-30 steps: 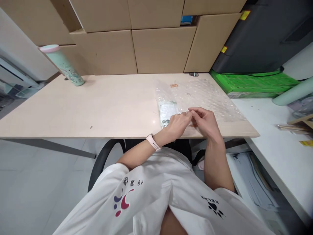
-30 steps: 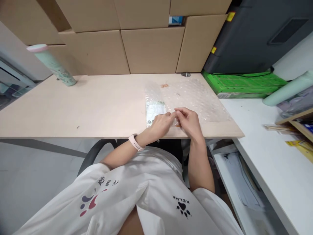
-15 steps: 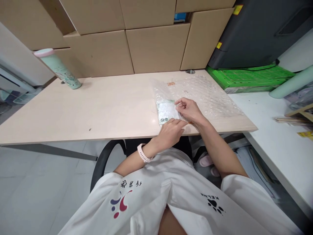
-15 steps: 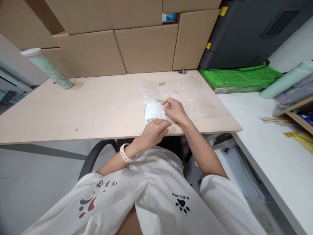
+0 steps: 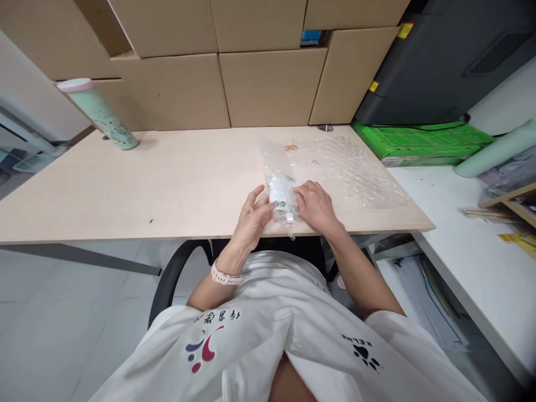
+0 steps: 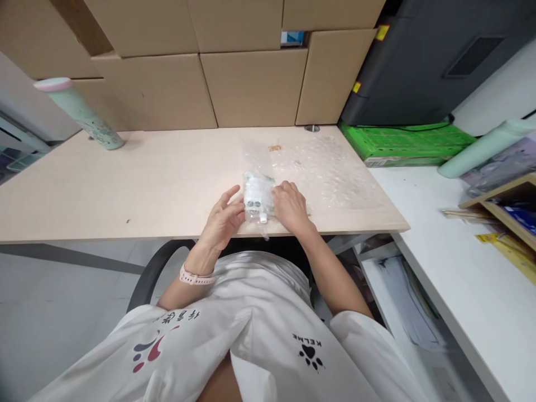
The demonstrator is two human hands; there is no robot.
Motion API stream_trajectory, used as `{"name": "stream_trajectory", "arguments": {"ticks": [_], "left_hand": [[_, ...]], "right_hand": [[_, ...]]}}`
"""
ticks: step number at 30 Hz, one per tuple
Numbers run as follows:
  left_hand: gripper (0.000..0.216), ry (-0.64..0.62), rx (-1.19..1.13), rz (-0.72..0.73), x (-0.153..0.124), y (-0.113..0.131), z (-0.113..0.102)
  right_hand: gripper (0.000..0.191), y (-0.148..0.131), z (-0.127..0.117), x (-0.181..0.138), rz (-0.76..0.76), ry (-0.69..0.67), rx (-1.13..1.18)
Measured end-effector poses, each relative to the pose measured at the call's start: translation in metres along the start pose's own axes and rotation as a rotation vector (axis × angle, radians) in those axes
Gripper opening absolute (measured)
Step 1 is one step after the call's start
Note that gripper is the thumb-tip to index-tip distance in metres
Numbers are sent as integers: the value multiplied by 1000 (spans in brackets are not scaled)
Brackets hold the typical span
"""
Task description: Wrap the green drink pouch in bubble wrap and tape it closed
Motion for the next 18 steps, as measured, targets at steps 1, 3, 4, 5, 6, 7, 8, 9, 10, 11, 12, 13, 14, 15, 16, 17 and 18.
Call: {"name": "stream_trajectory", "arguments": {"ticks": [1,3,4,5,6,7,8,9,10,11,12,13,14,15,16,17,18], "left_hand": [[66,-5,14,57,-3,5,0],[64,-45,83,197,-10,18,-1],[63,-77,140,274,-14,23,-1],[60,-112,215,351,-17,27,-1],[55,-144,312,427,-20,30,-1],[50,-170,429,504,-22,31,0],[46,-188,554,584,-24,31,1],[43,-201,677,662,-25,29,2],[41,-211,785,732,-26,26,4],[39,-224,870,791,-27,23,6],[39,-242,930,837,-26,19,8],[39,-259,970,869,-26,16,11],[39,-271,998,889,-25,12,13],[39,-279,1021,902,-24,9,15],[39,-285,1041,910,-23,6,17],[38,-289,1060,914,-21,3,18],[37,-293,1077,915,-20,0,20]], "right_hand": [[33,-8,2,-3,-22,-13,24],[30,-27,8,-7,-88,-48,116],[28,-37,11,-10,-125,-69,183],[26,-46,15,-11,-155,-92,254],[26,-52,19,-13,-178,-110,326],[28,-56,22,-14,-195,-117,396],[31,-57,25,-16,-204,-113,459],[33,-56,28,-17,-208,-100,512],[35,-53,31,-19,-209,-81,551],[37,-49,33,-21,-209,-58,570],[37,-44,34,-23,-207,-33,565],[38,-38,35,-26,-205,-10,534],[38,-34,35,-28,-202,10,484],[39,-29,33,-31,-202,26,424],[39,-26,31,-33,-205,29,362],[40,-23,28,-36,-213,13,310],[38,-20,24,-38,-229,-19,277]]}}
Point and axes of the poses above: each hand's wrist, its own x-axis towards the middle knuckle, its own z-axis out of the palm, y = z × x, the point moved 5 cm from there along x, towards the middle knuckle, and after that the axes turned 7 degrees about z, right-handed, at the moved point
